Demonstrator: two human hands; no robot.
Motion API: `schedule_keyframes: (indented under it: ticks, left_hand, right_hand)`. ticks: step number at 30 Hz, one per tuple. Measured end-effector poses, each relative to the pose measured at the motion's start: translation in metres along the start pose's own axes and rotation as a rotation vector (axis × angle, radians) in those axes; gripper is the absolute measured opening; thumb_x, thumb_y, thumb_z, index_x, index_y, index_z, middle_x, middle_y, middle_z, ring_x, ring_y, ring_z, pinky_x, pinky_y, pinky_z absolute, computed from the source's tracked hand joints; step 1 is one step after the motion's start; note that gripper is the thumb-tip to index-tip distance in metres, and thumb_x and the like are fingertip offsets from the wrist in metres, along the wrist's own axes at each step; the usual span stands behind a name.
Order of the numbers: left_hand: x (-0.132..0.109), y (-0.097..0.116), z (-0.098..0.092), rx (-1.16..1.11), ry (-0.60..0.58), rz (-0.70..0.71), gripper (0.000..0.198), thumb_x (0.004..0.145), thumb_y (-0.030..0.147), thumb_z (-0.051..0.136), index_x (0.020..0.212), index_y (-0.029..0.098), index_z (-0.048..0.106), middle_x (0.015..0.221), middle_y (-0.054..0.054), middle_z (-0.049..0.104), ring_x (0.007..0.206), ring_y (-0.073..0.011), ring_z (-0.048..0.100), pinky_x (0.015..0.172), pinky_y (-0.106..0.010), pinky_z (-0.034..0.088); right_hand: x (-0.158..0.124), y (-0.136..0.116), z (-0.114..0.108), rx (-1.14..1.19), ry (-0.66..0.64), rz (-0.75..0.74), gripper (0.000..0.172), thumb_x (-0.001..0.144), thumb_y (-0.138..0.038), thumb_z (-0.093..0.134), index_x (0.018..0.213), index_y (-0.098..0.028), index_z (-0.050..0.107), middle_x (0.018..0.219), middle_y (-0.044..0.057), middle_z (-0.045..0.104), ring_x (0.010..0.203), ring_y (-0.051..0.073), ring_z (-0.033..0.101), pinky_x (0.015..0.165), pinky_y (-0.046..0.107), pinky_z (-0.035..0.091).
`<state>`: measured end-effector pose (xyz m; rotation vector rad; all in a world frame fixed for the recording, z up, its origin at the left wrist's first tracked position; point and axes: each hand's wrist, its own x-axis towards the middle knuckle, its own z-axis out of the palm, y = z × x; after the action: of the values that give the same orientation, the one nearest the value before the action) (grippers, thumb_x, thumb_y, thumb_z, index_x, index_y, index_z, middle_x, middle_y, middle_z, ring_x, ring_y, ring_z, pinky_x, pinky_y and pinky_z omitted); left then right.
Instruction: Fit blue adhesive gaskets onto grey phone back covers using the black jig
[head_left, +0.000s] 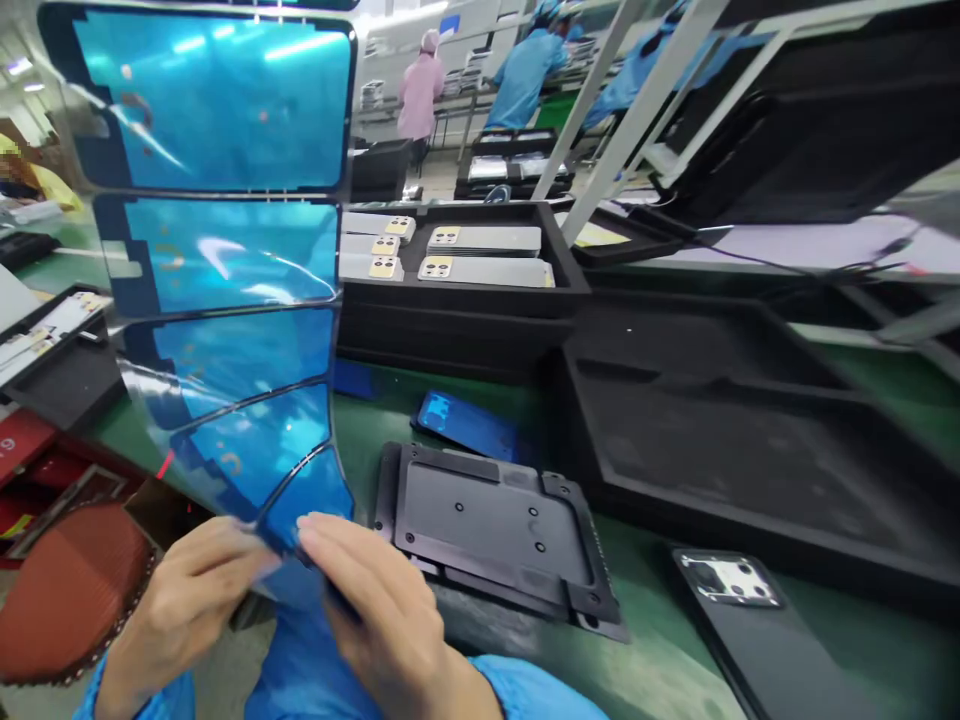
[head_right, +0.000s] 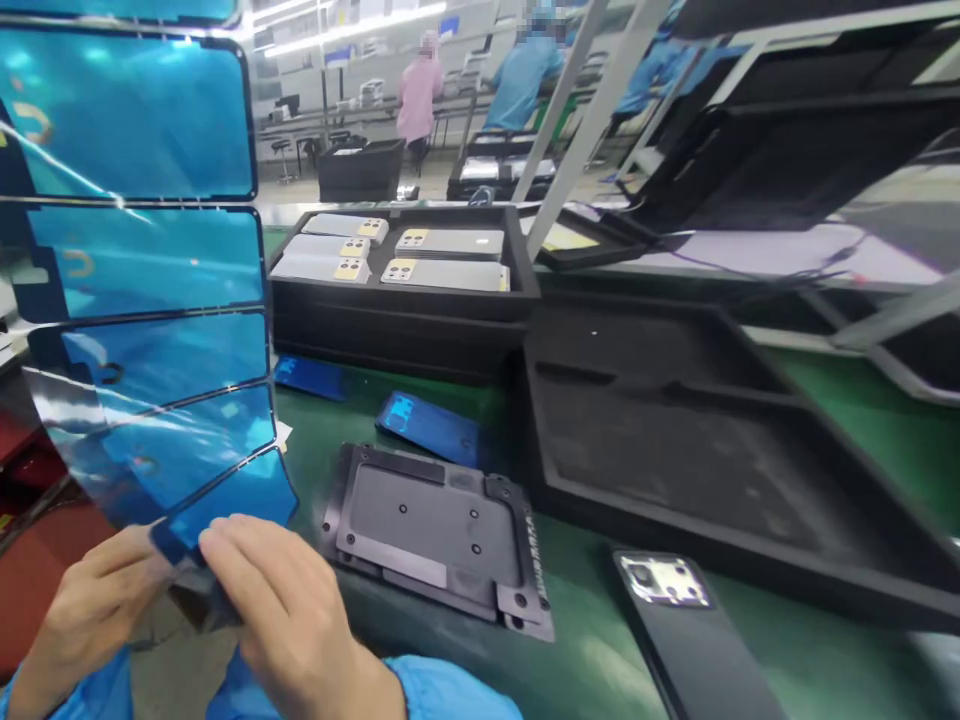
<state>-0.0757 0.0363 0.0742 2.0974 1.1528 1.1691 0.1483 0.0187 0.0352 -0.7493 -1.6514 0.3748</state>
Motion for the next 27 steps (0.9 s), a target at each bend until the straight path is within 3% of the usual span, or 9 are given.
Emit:
schedule_keyframes:
  ticks: [2, 4, 7, 10, 14, 17, 20, 23, 27]
  left_hand:
    - [-0.001, -0.005, -0.003, 0.089, -0.066, 0.005, 0.032, 0.085, 0.024, 0.074, 0.114, 0.035, 0.077, 0.093, -0.003, 0.082, 0.083, -0.0233, 0.078, 0.085, -0.034, 0.064]
    - [-0.002, -0.01, -0.008, 0.218, -0.055, -0.147, 0.039, 0.091, 0.032, 0.069, 0.13, 0.032, 0.068, 0.099, -0.004, 0.082, 0.086, -0.0236, 0.078, 0.09, -0.037, 0.062]
    - [-0.006, -0.023, -0.016, 0.314, 0.055, -0.443, 0.07, 0.094, 0.045, 0.063, 0.156, 0.027, 0.036, 0.104, -0.006, 0.08, 0.088, -0.0233, 0.076, 0.099, -0.046, 0.058]
    - [-0.01, -0.042, -0.017, 0.269, 0.238, -0.49, 0.092, 0.093, 0.045, 0.064, 0.163, 0.027, 0.008, 0.127, -0.013, 0.071, 0.103, -0.0233, 0.073, 0.104, -0.049, 0.054]
    - [-0.011, -0.058, 0.005, 0.367, 0.66, -0.2, 0.08, 0.087, 0.03, 0.075, 0.156, 0.024, 0.036, 0.151, -0.018, 0.053, 0.136, -0.0273, 0.056, 0.118, -0.048, 0.042]
    - [-0.006, -0.048, 0.039, 0.434, 0.813, 0.135, 0.044, 0.085, 0.011, 0.072, 0.128, 0.019, 0.066, 0.119, -0.01, 0.072, 0.111, -0.0224, 0.07, 0.1, -0.039, 0.056]
    - [0.005, -0.026, 0.083, 0.422, 0.443, 0.329, 0.027, 0.083, 0.0, 0.069, 0.1, 0.02, 0.073, 0.102, -0.004, 0.073, 0.103, -0.0191, 0.07, 0.093, -0.033, 0.057]
    - [0.02, -0.008, 0.129, 0.358, 0.071, 0.441, 0.029, 0.089, 0.001, 0.063, 0.109, 0.021, 0.072, 0.109, -0.005, 0.076, 0.118, -0.0208, 0.066, 0.112, -0.039, 0.046]
    - [0.035, 0.002, 0.174, 0.366, -0.126, 0.405, 0.029, 0.101, 0.019, 0.054, 0.127, 0.018, 0.068, 0.128, -0.009, 0.074, 0.141, -0.0243, 0.051, 0.126, -0.043, 0.02]
  right_hand:
    - [0.003, 0.005, -0.002, 0.005, 0.102, 0.062, 0.062, 0.093, 0.0, 0.055, 0.145, -0.033, 0.054, 0.111, 0.005, 0.081, 0.1, 0.022, 0.079, 0.09, 0.032, 0.066]
    - [0.008, 0.009, -0.007, -0.008, 0.155, 0.112, 0.055, 0.091, 0.002, 0.058, 0.133, -0.033, 0.062, 0.102, 0.004, 0.082, 0.09, 0.021, 0.08, 0.082, 0.032, 0.067]
    - [0.014, 0.012, -0.025, -0.065, 0.273, 0.227, 0.045, 0.091, -0.003, 0.064, 0.126, -0.032, 0.065, 0.099, 0.003, 0.081, 0.087, 0.022, 0.079, 0.081, 0.033, 0.067]
    - [0.012, 0.017, -0.048, -0.263, 0.474, 0.436, 0.043, 0.088, -0.019, 0.076, 0.128, -0.03, 0.064, 0.109, 0.008, 0.077, 0.089, 0.024, 0.077, 0.074, 0.035, 0.067]
    - [0.001, 0.03, -0.073, -0.434, 0.725, 0.534, 0.07, 0.078, -0.031, 0.086, 0.14, -0.018, 0.058, 0.127, 0.017, 0.065, 0.106, 0.032, 0.07, 0.071, 0.043, 0.068]
    - [-0.012, 0.041, -0.083, -0.483, 0.774, 0.562, 0.076, 0.074, -0.035, 0.086, 0.142, -0.016, 0.056, 0.13, 0.018, 0.064, 0.116, 0.036, 0.066, 0.075, 0.048, 0.067]
    - [-0.026, 0.048, -0.088, -0.513, 0.742, 0.661, 0.064, 0.08, -0.035, 0.08, 0.138, -0.018, 0.059, 0.131, 0.017, 0.064, 0.115, 0.033, 0.067, 0.079, 0.045, 0.066]
    - [-0.039, 0.051, -0.093, -0.564, 0.653, 0.663, 0.049, 0.086, -0.034, 0.074, 0.131, -0.019, 0.061, 0.136, 0.017, 0.063, 0.118, 0.031, 0.066, 0.087, 0.046, 0.063]
    - [-0.049, 0.052, -0.1, -0.584, 0.509, 0.649, 0.032, 0.092, -0.029, 0.067, 0.122, -0.021, 0.062, 0.143, 0.017, 0.058, 0.126, 0.03, 0.062, 0.09, 0.044, 0.061]
